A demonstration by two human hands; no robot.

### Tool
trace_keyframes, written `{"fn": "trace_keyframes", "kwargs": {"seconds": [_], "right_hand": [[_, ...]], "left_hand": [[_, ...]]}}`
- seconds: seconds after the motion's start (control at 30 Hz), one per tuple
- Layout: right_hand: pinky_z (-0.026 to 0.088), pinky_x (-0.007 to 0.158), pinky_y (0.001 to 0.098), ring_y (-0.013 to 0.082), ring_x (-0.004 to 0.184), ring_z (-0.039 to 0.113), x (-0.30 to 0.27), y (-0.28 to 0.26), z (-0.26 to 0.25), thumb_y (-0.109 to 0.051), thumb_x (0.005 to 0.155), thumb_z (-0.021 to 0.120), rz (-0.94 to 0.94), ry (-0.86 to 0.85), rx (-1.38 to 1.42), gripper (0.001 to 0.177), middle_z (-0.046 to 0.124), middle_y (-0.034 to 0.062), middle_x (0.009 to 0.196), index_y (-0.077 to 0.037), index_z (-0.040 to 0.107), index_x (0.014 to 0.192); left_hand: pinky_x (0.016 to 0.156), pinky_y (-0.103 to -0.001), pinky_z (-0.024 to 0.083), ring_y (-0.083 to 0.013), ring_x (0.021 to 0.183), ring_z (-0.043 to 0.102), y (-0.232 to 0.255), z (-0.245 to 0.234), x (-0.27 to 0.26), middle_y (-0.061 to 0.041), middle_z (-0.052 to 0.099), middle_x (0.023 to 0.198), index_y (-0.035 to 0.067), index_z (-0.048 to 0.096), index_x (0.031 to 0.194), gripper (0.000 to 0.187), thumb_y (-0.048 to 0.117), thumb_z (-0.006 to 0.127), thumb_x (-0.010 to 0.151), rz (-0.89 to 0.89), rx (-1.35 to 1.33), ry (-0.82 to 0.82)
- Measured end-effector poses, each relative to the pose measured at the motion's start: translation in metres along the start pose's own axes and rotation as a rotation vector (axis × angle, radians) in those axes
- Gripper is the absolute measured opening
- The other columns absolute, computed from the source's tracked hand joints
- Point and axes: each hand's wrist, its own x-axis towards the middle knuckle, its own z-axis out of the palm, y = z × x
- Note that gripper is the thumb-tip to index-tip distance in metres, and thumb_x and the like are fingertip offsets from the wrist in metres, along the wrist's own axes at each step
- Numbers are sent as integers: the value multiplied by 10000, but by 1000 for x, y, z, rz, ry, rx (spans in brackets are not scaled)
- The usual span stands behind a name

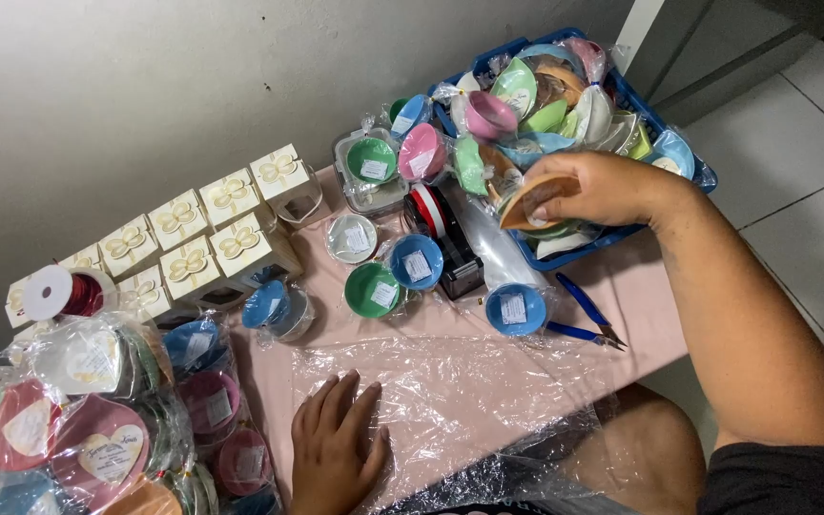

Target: The person places heart-shaped souvenir items into clear plastic bags by hand.

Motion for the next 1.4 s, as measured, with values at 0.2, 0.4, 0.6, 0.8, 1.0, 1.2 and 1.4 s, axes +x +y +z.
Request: {"fn": "trace_keyframes", "kwargs": {"seconds": [0.2,0.4,0.6,0.8,1.0,1.2,1.4], "right_hand": [[495,1116,327,228,1176,710,-4,5,-4,-168,852,742,19,67,435,587,761,94,1274,-116,636,1427],[568,1065,313,171,1147,717,9,-2,-3,-182,924,721,-69,326,751,363,747,69,1231,-89,668,1270],[477,964,374,229,1140,674,-4,-74,11,-415,901,745,260,308,336,548,728,58,1243,-139,633,1361],[501,933,370,223,1108,694,9,-87,35,-372,896,745,140,250,119,517,764,28,1254,-178,700,1373],[523,937,452,304,1241,656,15,-90,50,-436,896,746,143,227,-68,675,682,103,1414,-126,603,1479],[468,1074,424,297,1267,638,8,-81,39,-429,857,774,124,235,43,772,644,131,1458,-118,543,1525],[556,1038,409,252,1103,744,-25,-54,2,-124,896,724,-86,238,458,328,787,115,1177,-62,715,1218]], "left_hand": [[1146,-526,347,-277,1471,455,-1,0,-2,-8,561,1548,314,636,1420,562,457,674,878,13,3,16],[1159,-545,323,-279,1482,427,-3,0,-3,-13,541,1568,314,628,1433,579,476,662,877,-9,-7,-34],[1141,-544,346,-292,1459,460,-2,-1,-1,-31,566,1536,295,644,1404,540,456,661,888,15,-13,13],[1146,-550,337,-297,1473,443,-4,-3,-1,-39,547,1559,296,624,1431,560,465,655,898,18,-15,-8],[1160,-557,328,-292,1470,451,-4,-2,-1,-31,549,1559,305,624,1422,562,460,672,885,21,-20,11],[1147,-558,330,-302,1471,439,-5,-4,-1,-39,547,1556,300,625,1423,564,450,673,881,14,-33,-17],[1150,-553,338,-296,1458,458,-5,-3,-2,-38,559,1542,302,628,1420,549,453,666,894,23,-24,8]]}}
